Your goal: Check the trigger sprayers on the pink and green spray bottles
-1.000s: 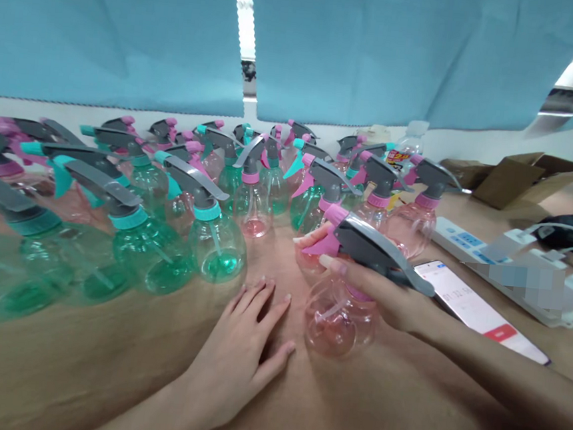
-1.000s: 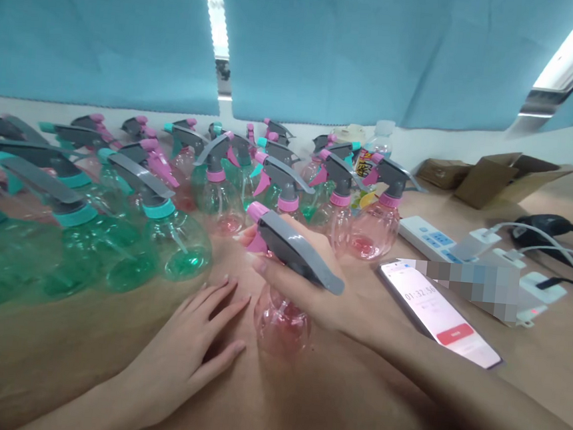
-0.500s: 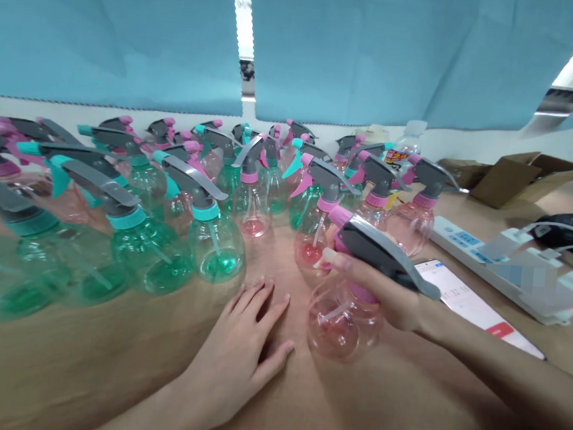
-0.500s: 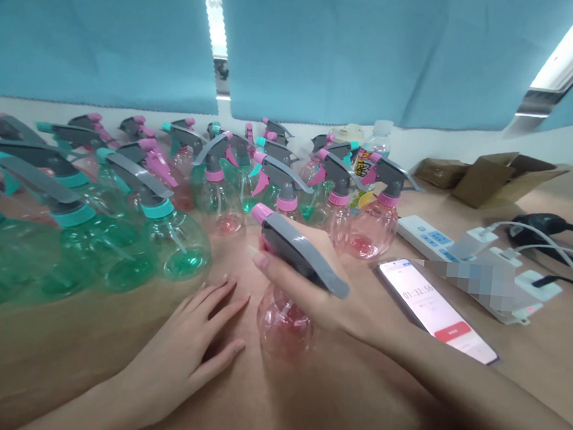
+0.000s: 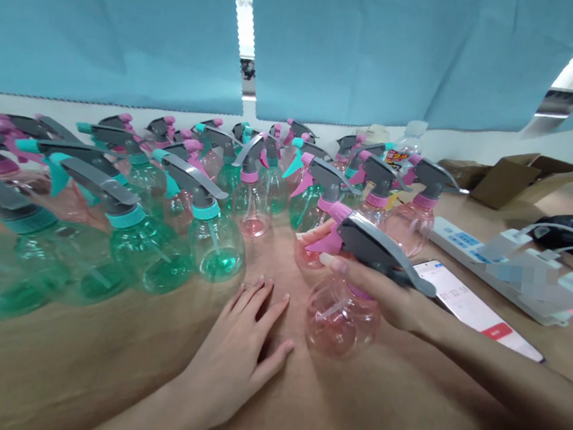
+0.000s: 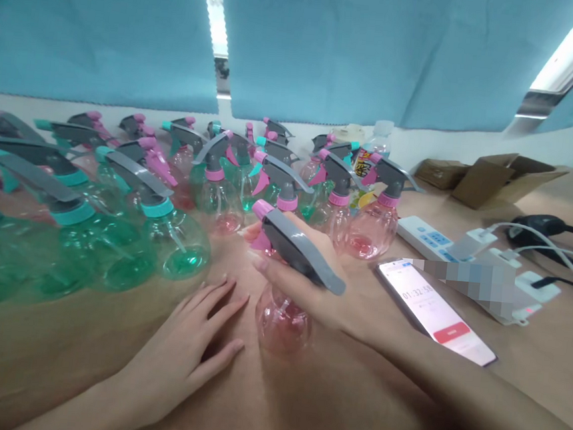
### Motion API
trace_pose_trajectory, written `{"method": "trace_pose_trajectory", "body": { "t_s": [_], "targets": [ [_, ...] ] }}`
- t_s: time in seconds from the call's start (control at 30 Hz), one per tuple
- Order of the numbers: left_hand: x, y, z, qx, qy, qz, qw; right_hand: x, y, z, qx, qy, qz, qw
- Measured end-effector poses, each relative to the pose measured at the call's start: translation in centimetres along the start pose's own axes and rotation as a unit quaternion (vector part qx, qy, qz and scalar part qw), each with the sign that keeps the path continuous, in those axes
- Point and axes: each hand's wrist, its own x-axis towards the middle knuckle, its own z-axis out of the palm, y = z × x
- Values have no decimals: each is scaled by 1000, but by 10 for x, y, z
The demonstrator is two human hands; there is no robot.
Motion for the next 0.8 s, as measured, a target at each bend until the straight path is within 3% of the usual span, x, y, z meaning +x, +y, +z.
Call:
{"method": "trace_pose_trajectory", "body": {
  "t_s": [0.8],
  "targets": [
    [0, 0, 0, -13, 10, -4, 1000, -2, 2, 1, 30, 26, 6, 999]
  ]
}}
